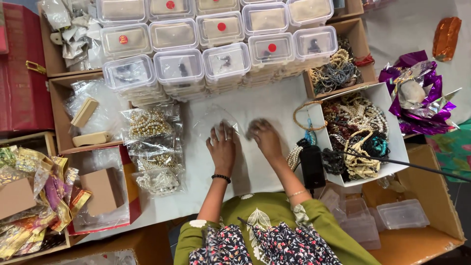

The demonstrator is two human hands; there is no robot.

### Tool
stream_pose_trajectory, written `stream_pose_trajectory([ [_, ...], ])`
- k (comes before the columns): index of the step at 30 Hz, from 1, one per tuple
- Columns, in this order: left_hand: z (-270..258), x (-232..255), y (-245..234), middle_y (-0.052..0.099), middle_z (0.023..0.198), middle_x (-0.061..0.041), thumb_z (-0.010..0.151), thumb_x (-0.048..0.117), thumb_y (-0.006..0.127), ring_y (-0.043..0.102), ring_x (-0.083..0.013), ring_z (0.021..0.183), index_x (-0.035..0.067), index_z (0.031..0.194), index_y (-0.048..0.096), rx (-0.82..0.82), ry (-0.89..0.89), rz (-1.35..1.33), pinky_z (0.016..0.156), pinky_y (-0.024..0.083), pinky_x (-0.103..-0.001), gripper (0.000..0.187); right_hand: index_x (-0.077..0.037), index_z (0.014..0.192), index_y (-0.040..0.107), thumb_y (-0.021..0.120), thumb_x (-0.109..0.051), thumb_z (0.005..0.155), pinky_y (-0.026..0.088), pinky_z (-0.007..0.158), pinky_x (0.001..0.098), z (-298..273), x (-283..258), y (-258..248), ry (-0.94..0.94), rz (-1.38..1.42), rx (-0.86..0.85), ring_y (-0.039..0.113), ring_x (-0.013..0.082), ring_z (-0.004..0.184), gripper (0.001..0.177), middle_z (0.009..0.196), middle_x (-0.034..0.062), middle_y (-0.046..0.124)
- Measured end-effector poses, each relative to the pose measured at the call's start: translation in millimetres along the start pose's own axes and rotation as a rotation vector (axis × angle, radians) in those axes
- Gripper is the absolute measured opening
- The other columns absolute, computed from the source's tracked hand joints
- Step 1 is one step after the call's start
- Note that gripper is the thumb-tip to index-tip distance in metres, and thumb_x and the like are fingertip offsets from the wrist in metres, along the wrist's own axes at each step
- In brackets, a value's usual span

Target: The person sorts through various necklaces and bracelets in a box, selecting items and placing them into small clear plastic bags. They seal the bags and set them aside on the table, repeating the process with different jewelry pieces.

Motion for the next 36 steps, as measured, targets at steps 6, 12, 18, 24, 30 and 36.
stream_pose_trajectory([
  [6,-5.3,-9.9,29.0,0.068,0.125,-0.006,0.097,0.013,0.06,0.063,-0.0291,0.115,0.011,0.127,0.068,-0.147,-0.029,-0.202,0.096,0.05,-0.044,0.032,-0.007,0.106,0.081,0.072,0.002,0.078,0.06,0.091,0.0334,-5.9,10.9,-56.9,0.341,0.509,0.105,0.076,0.0251,0.098,0.031,0.115,0.0079,0.076],
  [12,5.9,6.5,35.7,0.069,0.112,-0.01,0.092,0.011,0.059,0.065,-0.031,0.101,0.009,0.13,0.066,-0.157,-0.024,-0.216,0.079,0.056,-0.044,0.039,-0.001,0.121,0.071,0.076,-0.001,0.085,0.062,0.087,0.0336,-4.1,6.6,-57.8,0.783,1.326,-0.153,0.075,0.0179,0.095,0.036,0.109,0.0095,0.077],
  [18,6.7,21.2,42.5,0.067,0.104,-0.011,0.084,0.012,0.062,0.066,-0.0318,0.096,0.006,0.126,0.067,-0.112,0.101,-0.174,0.075,0.056,-0.046,0.043,-0.003,0.123,0.067,0.074,0.0,0.085,0.06,0.09,0.0369,-0.6,-10.5,-53.1,0.742,1.727,-0.187,0.071,0.0176,0.101,0.038,0.112,0.0058,0.074],
  [24,16.3,-11.4,34.7,0.073,0.104,-0.016,0.092,0.015,0.064,0.07,-0.0353,0.091,0.006,0.106,0.076,-0.178,-0.248,-0.619,0.081,0.056,-0.044,0.02,-0.002,0.122,0.068,0.074,-0.001,0.086,0.059,0.09,0.0379,3.1,-25.2,-47.8,0.731,1.739,-0.195,0.07,0.019,0.101,0.036,0.113,0.0076,0.073],
  [30,18.2,-32.9,63.1,0.076,0.096,-0.017,0.091,0.017,0.064,0.074,-0.0313,0.088,0.004,0.116,0.074,-0.294,-0.469,-0.933,0.08,0.056,-0.04,0.029,-0.006,0.141,0.062,0.072,-0.003,0.091,0.051,0.095,0.0326,-12.2,-31.1,-11.6,0.738,1.506,-0.273,0.063,0.0125,0.104,0.051,0.121,0.0035,0.068],
  [36,13.7,-30.6,37.8,0.074,0.094,-0.019,0.092,0.015,0.064,0.072,-0.033,0.086,0.003,0.111,0.078,-0.173,-0.395,-0.86,0.08,0.056,-0.04,0.026,-0.009,0.152,0.046,0.064,-0.015,0.097,0.042,0.115,0.0356,-31.5,-26.3,2.7,0.403,1.293,-0.109,0.051,0.0203,0.141,0.058,0.155,0.0071,0.051],
])
Point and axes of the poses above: each hand's wrist, its own z-axis towards the middle knuckle, its own y-axis out of the palm, x = y × z, the point moved 8 cm from there along z, towards the middle knuckle
